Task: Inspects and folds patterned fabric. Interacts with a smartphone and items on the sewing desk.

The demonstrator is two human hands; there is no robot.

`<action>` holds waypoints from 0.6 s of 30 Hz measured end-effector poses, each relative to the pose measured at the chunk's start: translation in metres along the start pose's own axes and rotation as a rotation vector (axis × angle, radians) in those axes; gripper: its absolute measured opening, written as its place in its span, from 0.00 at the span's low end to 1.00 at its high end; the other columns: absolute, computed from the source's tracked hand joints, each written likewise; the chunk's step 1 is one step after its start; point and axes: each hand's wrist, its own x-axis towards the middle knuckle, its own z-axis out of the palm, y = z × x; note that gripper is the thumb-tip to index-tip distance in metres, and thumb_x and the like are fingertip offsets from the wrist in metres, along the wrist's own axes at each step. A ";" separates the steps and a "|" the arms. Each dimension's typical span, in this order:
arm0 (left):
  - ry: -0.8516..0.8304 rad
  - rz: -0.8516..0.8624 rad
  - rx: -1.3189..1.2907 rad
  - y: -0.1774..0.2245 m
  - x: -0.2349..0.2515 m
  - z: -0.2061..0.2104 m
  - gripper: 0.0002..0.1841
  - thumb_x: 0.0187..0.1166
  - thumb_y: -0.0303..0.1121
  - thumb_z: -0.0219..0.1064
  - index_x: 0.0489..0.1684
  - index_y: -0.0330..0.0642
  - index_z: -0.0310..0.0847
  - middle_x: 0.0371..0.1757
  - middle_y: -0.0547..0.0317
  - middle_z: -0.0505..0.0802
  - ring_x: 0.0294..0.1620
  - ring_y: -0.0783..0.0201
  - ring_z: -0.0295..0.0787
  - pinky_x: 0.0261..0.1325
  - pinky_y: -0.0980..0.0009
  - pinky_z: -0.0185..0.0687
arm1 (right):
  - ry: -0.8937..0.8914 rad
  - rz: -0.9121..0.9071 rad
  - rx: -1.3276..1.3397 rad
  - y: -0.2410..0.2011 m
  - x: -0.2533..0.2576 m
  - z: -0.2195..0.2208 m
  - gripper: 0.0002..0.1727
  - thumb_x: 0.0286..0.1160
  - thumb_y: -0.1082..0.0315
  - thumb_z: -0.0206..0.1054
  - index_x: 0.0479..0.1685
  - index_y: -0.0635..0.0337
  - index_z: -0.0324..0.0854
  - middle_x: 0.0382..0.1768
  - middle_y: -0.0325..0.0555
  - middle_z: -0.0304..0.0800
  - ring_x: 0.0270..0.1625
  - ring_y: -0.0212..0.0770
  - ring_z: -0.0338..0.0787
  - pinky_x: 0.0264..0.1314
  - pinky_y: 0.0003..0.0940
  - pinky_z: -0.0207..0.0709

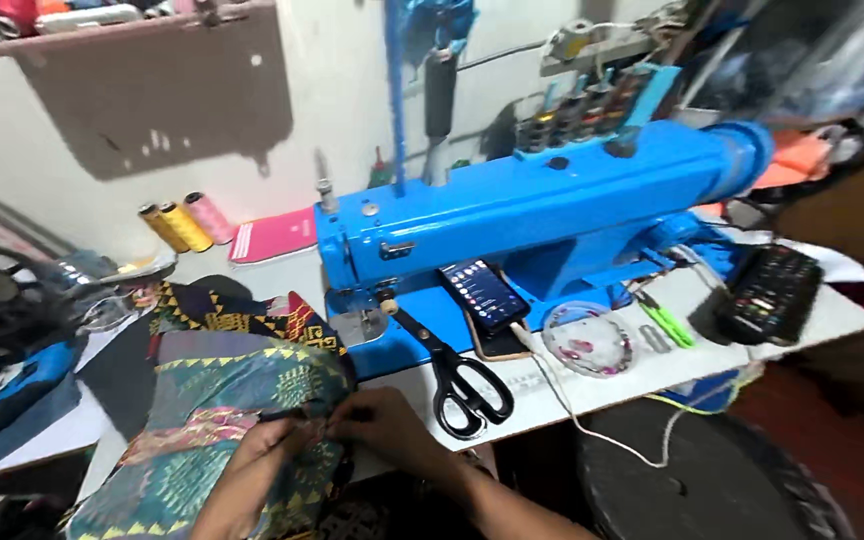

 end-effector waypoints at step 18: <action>0.278 0.726 1.037 -0.011 -0.038 -0.005 0.17 0.74 0.49 0.71 0.37 0.44 0.91 0.42 0.50 0.93 0.50 0.49 0.90 0.63 0.43 0.71 | 0.599 0.006 -1.102 0.028 -0.074 -0.177 0.17 0.73 0.74 0.68 0.57 0.50 0.94 0.70 0.72 0.81 0.72 0.84 0.74 0.62 0.84 0.66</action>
